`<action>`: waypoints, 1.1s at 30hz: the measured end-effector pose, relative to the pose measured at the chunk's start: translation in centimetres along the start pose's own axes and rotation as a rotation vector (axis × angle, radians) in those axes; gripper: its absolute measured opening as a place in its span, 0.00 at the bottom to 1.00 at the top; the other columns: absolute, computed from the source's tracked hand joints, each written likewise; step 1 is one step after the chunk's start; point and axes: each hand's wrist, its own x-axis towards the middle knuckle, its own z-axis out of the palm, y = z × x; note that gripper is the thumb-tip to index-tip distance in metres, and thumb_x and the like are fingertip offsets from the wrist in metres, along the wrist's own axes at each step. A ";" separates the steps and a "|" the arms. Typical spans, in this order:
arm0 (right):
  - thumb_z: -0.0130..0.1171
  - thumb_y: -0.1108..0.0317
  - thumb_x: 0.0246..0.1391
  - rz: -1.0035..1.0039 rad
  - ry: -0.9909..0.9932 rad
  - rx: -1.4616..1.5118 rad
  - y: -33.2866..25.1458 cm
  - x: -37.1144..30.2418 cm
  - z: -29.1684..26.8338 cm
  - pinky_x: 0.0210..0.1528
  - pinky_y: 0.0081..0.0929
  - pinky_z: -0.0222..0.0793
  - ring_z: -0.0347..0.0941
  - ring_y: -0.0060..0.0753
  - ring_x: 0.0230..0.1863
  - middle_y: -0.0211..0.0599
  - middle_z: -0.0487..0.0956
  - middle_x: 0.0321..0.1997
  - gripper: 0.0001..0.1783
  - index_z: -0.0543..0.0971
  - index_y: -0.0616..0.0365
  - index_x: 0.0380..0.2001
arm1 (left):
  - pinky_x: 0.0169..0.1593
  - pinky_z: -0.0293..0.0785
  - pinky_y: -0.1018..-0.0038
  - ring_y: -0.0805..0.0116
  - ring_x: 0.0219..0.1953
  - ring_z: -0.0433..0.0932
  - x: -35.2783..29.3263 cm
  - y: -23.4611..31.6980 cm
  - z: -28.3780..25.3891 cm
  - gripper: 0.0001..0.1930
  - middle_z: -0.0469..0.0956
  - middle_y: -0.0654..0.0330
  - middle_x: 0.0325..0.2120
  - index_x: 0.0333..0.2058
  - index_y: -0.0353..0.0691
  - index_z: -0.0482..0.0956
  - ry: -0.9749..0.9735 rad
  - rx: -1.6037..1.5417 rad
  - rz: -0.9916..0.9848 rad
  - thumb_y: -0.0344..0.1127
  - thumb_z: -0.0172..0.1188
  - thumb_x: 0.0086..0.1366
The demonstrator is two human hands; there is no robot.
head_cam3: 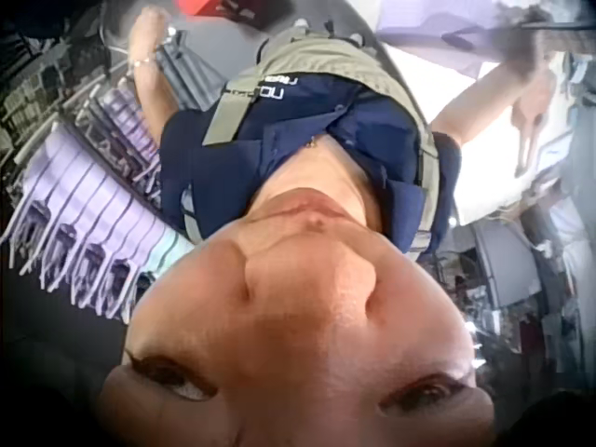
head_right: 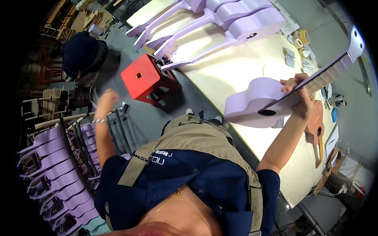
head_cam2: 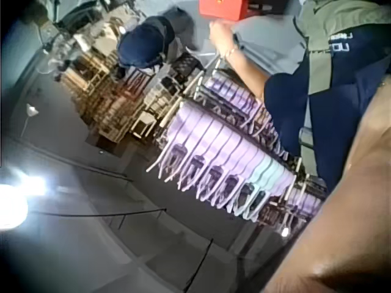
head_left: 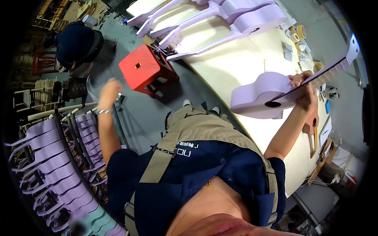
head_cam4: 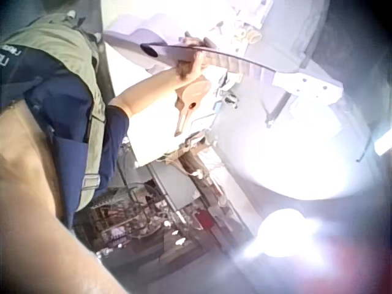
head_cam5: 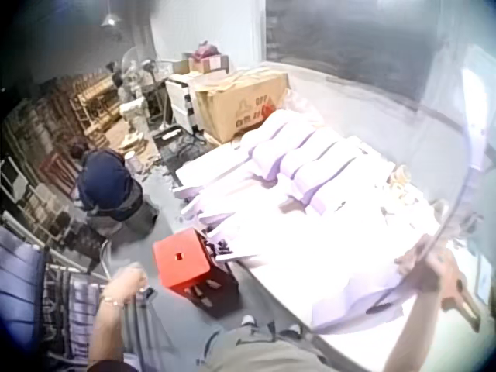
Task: The person sands the edges of light purple plastic guitar-shaped objects using a sanding block. They pick up the objects from a rack, smooth the surfaces, and place them on a table.
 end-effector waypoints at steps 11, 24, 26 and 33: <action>0.51 0.61 0.49 -0.111 0.079 -0.265 -1.1 -1.7 3.1 0.51 0.43 0.60 0.69 0.35 0.30 0.42 0.71 0.24 0.22 0.66 0.67 0.42 | 0.60 0.38 0.45 0.62 0.60 0.51 22.5 13.7 5.5 0.03 0.64 0.65 0.48 0.18 0.48 0.75 0.237 0.072 0.840 0.34 0.61 0.45; 0.59 0.74 0.45 -0.254 0.843 -1.036 -0.5 -3.8 8.2 0.41 0.26 0.68 0.73 0.31 0.34 0.41 0.75 0.27 0.24 0.62 0.71 0.43 | 0.62 0.34 0.48 0.62 0.63 0.43 27.3 17.9 4.4 0.21 0.59 0.68 0.53 0.29 0.51 0.71 0.192 0.367 0.921 0.37 0.70 0.33; 0.56 0.75 0.45 -0.196 0.739 -0.956 -2.5 -4.1 7.2 0.41 0.27 0.67 0.73 0.31 0.33 0.40 0.74 0.24 0.21 0.62 0.71 0.42 | 0.62 0.38 0.49 0.63 0.62 0.47 26.5 19.2 3.9 0.21 0.60 0.67 0.52 0.30 0.51 0.72 0.353 0.319 0.972 0.35 0.69 0.34; 0.51 0.65 0.43 0.555 0.419 -0.192 1.5 -9.6 0.4 0.31 0.25 0.69 0.72 0.30 0.22 0.35 0.69 0.16 0.20 0.65 0.66 0.38 | 0.52 0.61 0.69 0.63 0.47 0.66 11.9 32.2 5.8 0.19 0.69 0.54 0.42 0.41 0.38 0.70 0.058 -0.865 0.829 0.34 0.61 0.50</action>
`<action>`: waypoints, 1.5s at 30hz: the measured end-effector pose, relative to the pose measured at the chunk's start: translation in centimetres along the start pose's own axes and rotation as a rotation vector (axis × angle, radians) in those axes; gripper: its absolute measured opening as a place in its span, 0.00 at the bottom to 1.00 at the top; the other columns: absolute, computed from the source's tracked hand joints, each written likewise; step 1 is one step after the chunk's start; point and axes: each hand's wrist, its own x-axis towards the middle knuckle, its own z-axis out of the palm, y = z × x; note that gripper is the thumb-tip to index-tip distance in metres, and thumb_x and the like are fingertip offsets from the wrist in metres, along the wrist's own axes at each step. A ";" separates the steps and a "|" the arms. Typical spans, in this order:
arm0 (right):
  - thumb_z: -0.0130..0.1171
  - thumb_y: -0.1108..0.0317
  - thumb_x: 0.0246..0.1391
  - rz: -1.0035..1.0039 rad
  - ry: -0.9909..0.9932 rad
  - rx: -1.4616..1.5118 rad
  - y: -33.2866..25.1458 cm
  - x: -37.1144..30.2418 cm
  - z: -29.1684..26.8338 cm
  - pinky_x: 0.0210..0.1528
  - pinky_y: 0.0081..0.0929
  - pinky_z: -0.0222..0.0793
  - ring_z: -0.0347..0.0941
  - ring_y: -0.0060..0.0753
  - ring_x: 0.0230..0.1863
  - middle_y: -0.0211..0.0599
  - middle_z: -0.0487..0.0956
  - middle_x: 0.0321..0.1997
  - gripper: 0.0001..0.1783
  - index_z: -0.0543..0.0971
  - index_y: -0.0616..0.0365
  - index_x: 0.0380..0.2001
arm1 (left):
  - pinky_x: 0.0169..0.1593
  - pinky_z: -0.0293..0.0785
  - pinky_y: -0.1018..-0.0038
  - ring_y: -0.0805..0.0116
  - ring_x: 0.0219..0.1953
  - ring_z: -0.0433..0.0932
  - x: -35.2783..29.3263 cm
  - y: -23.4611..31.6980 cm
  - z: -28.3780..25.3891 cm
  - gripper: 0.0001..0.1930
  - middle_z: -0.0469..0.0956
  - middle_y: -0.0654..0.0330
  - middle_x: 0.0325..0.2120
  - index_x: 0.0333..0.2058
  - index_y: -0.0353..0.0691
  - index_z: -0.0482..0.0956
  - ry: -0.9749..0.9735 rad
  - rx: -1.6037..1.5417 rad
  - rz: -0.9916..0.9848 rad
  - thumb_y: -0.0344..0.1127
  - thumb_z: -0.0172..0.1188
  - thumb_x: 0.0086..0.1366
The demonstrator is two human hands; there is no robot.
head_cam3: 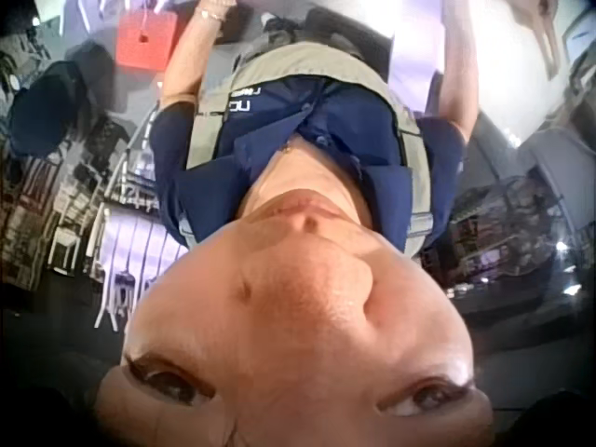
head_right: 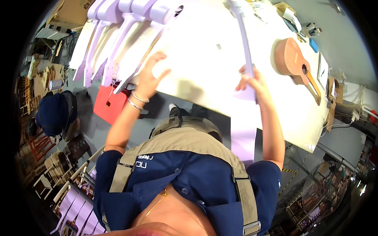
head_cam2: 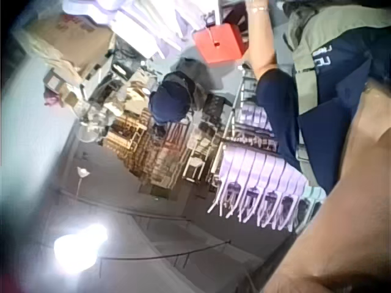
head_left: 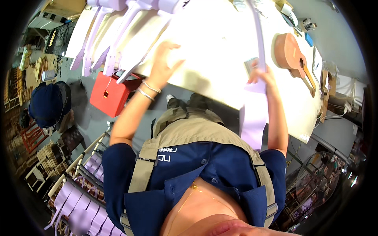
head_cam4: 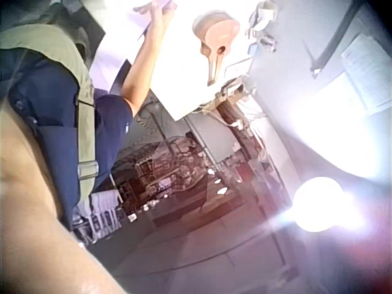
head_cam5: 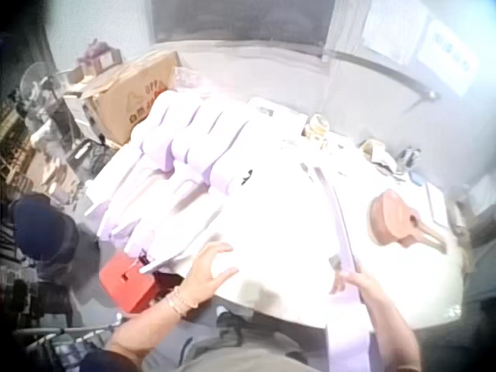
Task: The person sands the edges of light purple plastic guitar-shaped objects using a sanding block. They pick up the objects from a rack, smooth the surfaces, and place them on a table.
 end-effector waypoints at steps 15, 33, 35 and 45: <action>0.48 0.56 0.54 -0.020 0.263 -0.217 12.2 3.1 0.0 0.37 0.24 0.65 0.68 0.30 0.32 0.34 0.72 0.29 0.17 0.76 0.59 0.33 | 0.57 0.54 0.71 0.67 0.54 0.57 -3.8 4.7 21.9 0.41 0.52 0.51 0.56 0.58 0.31 0.40 -0.200 -1.212 -0.950 0.57 0.46 0.60; 0.60 0.65 0.45 0.054 -0.160 -0.357 8.4 17.8 -4.0 0.22 0.21 0.69 0.72 0.27 0.18 0.42 0.76 0.20 0.13 0.73 0.65 0.28 | 0.38 0.73 0.68 0.56 0.35 0.76 -1.0 5.4 21.2 0.32 0.72 0.53 0.30 0.52 0.31 0.43 -0.170 -1.182 -0.906 0.55 0.37 0.64; 0.56 0.68 0.50 0.037 -0.215 -0.084 7.0 14.4 -5.0 0.21 0.16 0.68 0.72 0.20 0.20 0.38 0.76 0.21 0.10 0.71 0.65 0.27 | 0.43 0.71 0.69 0.57 0.37 0.76 -1.4 4.9 21.2 0.32 0.71 0.54 0.32 0.54 0.31 0.38 -0.201 -1.157 -0.836 0.42 0.47 0.63; 0.60 0.78 0.42 -0.109 -0.391 -0.226 6.2 6.1 -6.3 0.34 0.19 0.70 0.74 0.25 0.31 0.35 0.77 0.27 0.05 0.75 0.63 0.26 | 0.48 0.68 0.71 0.63 0.38 0.76 -2.0 4.1 21.4 0.40 0.71 0.55 0.34 0.55 0.29 0.30 -0.225 -1.235 -0.704 0.49 0.45 0.62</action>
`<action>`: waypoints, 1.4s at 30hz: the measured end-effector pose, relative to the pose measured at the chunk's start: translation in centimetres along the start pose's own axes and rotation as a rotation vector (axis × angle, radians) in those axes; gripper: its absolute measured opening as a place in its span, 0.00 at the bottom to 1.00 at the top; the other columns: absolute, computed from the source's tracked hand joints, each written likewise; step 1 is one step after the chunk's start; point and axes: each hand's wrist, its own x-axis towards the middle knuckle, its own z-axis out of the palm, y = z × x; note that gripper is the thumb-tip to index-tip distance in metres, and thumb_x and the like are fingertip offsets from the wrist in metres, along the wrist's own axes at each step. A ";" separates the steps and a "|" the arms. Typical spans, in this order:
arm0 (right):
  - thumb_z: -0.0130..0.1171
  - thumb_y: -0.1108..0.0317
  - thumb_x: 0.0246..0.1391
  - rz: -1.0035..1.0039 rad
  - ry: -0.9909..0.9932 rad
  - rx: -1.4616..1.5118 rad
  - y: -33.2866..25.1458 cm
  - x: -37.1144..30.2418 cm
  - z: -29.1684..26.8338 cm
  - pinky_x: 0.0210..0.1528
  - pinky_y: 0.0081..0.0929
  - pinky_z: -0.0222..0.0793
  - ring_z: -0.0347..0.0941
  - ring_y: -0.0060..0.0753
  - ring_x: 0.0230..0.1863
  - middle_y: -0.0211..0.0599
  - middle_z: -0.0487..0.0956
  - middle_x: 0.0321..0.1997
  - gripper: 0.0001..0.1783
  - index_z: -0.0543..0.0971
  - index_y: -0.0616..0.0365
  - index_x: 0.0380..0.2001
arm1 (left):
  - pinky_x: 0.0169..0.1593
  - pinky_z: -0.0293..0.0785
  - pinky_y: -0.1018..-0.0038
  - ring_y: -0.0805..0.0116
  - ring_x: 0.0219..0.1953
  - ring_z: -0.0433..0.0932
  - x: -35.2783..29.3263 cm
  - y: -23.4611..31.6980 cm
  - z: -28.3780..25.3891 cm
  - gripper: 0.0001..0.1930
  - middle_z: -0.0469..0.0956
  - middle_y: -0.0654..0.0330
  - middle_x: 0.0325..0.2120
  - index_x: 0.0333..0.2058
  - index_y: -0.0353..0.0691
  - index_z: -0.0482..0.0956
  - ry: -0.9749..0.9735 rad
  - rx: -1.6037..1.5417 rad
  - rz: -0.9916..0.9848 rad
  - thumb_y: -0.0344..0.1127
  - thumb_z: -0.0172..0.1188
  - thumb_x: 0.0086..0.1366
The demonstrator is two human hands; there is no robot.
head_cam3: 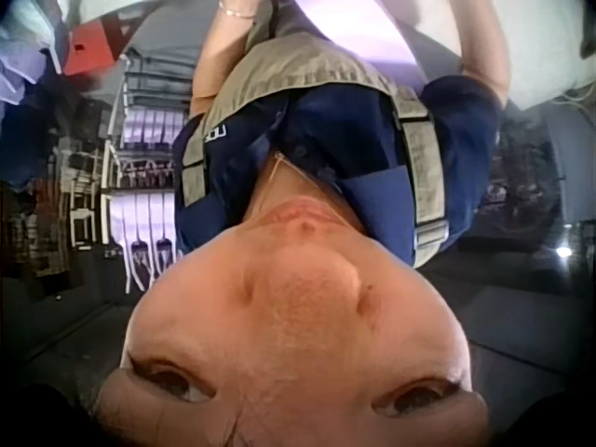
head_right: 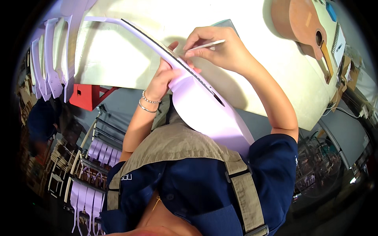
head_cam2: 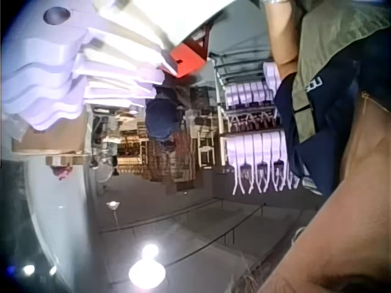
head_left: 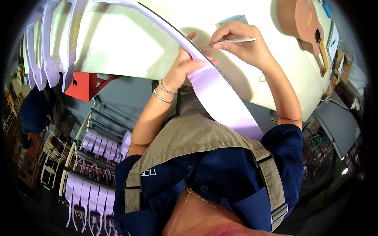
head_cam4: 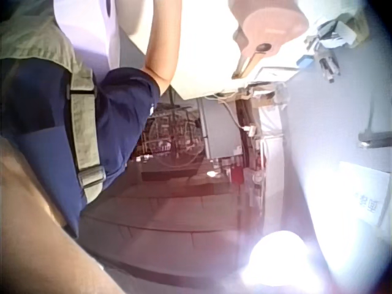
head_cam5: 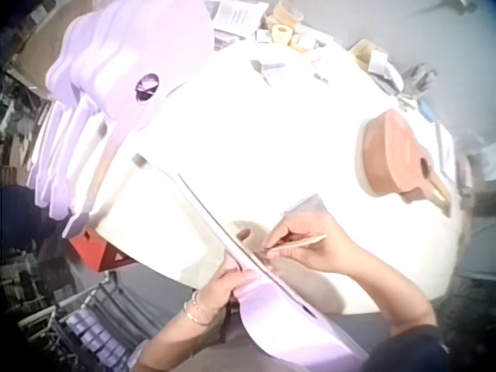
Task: The person sands the edges of light purple plastic guitar-shaped objects using a sanding block. They pick up the objects from a rack, smooth the surfaces, and place them on a table.
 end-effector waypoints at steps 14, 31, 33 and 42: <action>0.62 0.74 0.37 -0.293 -0.108 -0.330 0.1 2.1 0.3 0.27 0.22 0.68 0.73 0.30 0.26 0.33 0.77 0.22 0.04 0.77 0.60 0.21 | 0.37 0.74 0.71 0.64 0.30 0.76 0.8 -0.8 1.2 0.52 0.72 0.52 0.31 0.56 0.33 0.37 0.128 -0.073 0.039 0.76 0.25 0.48; 0.60 0.80 0.35 -0.167 -0.172 -0.384 -0.9 0.1 -0.3 0.25 0.24 0.70 0.73 0.33 0.28 0.34 0.77 0.25 0.09 0.78 0.58 0.26 | 0.38 0.73 0.69 0.57 0.31 0.76 0.6 -0.3 1.7 0.50 0.71 0.50 0.30 0.55 0.32 0.45 0.229 0.054 0.001 0.76 0.24 0.50; 0.61 0.79 0.35 -0.164 -0.127 -0.377 -0.9 0.4 -0.1 0.26 0.24 0.69 0.73 0.33 0.28 0.34 0.77 0.25 0.08 0.78 0.58 0.25 | 0.37 0.73 0.69 0.57 0.31 0.76 0.6 -0.3 1.8 0.49 0.71 0.50 0.30 0.55 0.32 0.46 0.231 0.005 -0.007 0.75 0.24 0.50; 0.61 0.76 0.31 -0.137 -0.107 -0.389 -1.1 -1.0 0.0 0.30 0.22 0.69 0.74 0.31 0.28 0.29 0.78 0.24 0.06 0.77 0.59 0.20 | 0.37 0.69 0.75 0.67 0.31 0.74 0.6 -0.9 1.4 0.44 0.72 0.54 0.26 0.55 0.33 0.47 0.234 0.013 0.030 0.70 0.27 0.56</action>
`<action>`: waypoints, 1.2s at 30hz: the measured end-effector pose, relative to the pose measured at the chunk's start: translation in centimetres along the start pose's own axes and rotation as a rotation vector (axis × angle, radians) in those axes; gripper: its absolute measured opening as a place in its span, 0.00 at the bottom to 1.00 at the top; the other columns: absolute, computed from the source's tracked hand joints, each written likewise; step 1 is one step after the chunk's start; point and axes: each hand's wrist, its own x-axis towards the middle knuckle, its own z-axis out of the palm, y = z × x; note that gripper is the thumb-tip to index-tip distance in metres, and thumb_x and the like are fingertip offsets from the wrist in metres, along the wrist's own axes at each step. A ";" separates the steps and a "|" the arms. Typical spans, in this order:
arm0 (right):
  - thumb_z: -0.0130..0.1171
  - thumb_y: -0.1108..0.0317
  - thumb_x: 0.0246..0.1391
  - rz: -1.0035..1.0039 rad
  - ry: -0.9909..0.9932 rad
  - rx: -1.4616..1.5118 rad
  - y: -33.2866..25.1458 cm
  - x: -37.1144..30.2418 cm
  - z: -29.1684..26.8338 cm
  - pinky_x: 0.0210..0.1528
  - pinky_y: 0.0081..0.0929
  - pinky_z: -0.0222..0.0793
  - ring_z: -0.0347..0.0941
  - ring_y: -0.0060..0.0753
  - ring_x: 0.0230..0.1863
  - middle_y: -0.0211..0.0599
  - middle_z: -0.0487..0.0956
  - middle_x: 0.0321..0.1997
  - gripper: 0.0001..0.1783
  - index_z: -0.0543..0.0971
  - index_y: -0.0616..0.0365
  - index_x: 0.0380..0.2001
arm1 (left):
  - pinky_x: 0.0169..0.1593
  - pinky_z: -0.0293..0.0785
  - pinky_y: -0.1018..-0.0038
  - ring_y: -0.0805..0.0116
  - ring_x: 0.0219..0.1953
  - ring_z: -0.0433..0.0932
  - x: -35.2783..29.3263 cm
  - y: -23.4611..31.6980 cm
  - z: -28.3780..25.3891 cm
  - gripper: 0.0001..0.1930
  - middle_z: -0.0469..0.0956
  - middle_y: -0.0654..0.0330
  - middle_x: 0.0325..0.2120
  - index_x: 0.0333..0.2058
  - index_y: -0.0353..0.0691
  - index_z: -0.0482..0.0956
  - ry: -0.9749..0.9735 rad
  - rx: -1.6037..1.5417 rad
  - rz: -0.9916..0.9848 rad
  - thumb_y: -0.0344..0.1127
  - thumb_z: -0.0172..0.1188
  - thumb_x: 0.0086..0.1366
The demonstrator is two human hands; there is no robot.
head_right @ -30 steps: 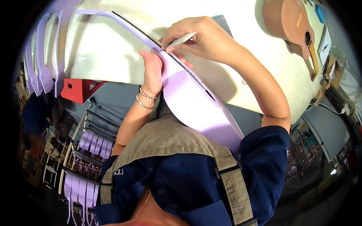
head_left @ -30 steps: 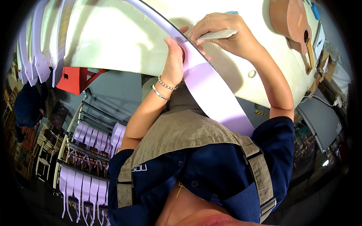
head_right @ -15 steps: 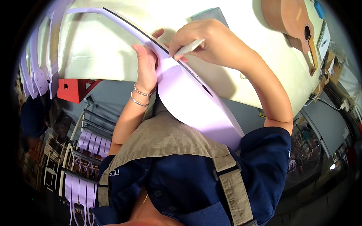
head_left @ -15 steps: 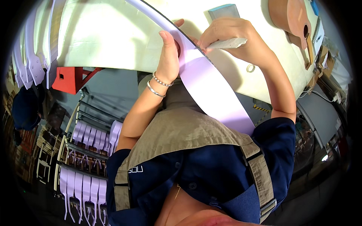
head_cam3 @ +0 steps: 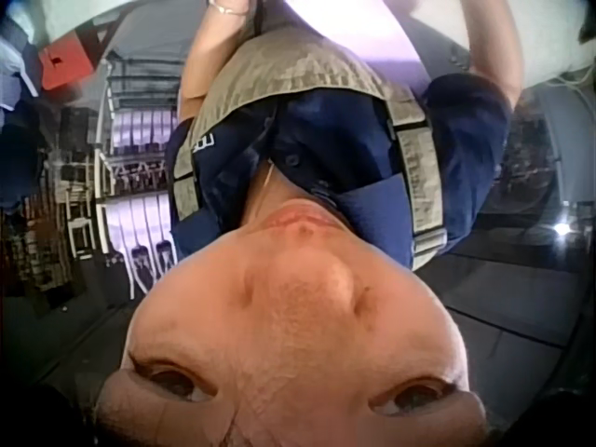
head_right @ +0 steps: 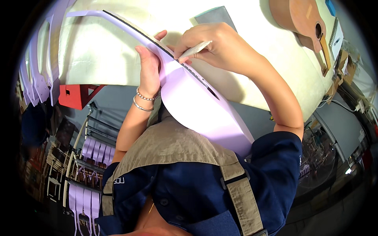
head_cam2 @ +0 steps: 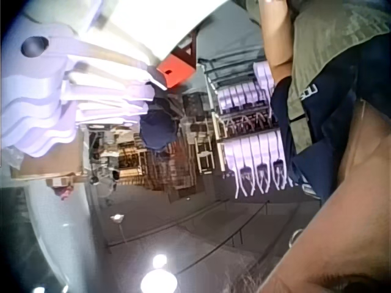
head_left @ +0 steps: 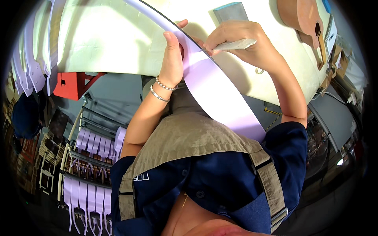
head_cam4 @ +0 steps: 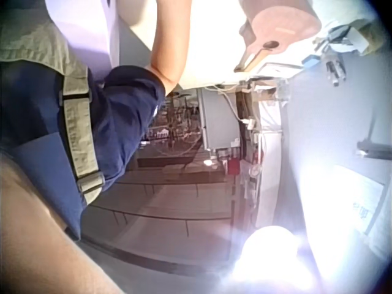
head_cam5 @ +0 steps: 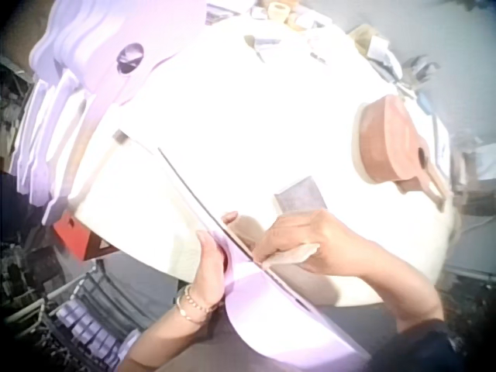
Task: The person sands the edges of light purple plastic guitar-shaped objects using a sanding block. They pick up the objects from a rack, smooth the surfaces, and place them on a table.
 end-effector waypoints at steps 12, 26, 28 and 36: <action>0.62 0.75 0.36 -0.058 -0.068 -0.001 0.1 -0.9 -0.8 0.29 0.25 0.68 0.73 0.35 0.28 0.33 0.77 0.25 0.06 0.79 0.57 0.24 | 0.37 0.68 0.77 0.69 0.30 0.72 -0.2 0.6 0.5 0.44 0.72 0.53 0.28 0.55 0.36 0.51 0.017 0.051 -0.015 0.71 0.23 0.55; 0.56 0.63 0.50 0.413 0.535 -0.299 3.4 5.0 -1.7 0.28 0.29 0.68 0.73 0.36 0.25 0.45 0.75 0.25 0.26 0.62 0.68 0.48 | 0.39 0.73 0.69 0.61 0.31 0.77 -0.3 0.1 -0.2 0.33 0.72 0.55 0.28 0.55 0.30 0.41 -0.068 0.044 0.063 0.30 0.54 0.58; 0.56 0.59 0.49 0.218 0.567 -0.856 3.7 2.3 -0.5 0.34 0.37 0.67 0.72 0.42 0.31 0.50 0.74 0.30 0.28 0.63 0.64 0.48 | 0.38 0.72 0.69 0.60 0.30 0.77 -0.2 0.2 0.0 0.29 0.72 0.54 0.27 0.55 0.31 0.42 -0.055 0.000 0.062 0.35 0.47 0.63; 0.63 0.50 0.37 0.358 0.328 -0.680 3.9 -3.0 0.9 0.46 0.48 0.61 0.69 0.42 0.43 0.46 0.68 0.44 0.35 0.67 0.42 0.52 | 0.37 0.74 0.65 0.56 0.29 0.77 -0.1 0.4 0.3 0.30 0.72 0.51 0.24 0.55 0.32 0.46 -0.007 0.064 0.015 0.53 0.28 0.65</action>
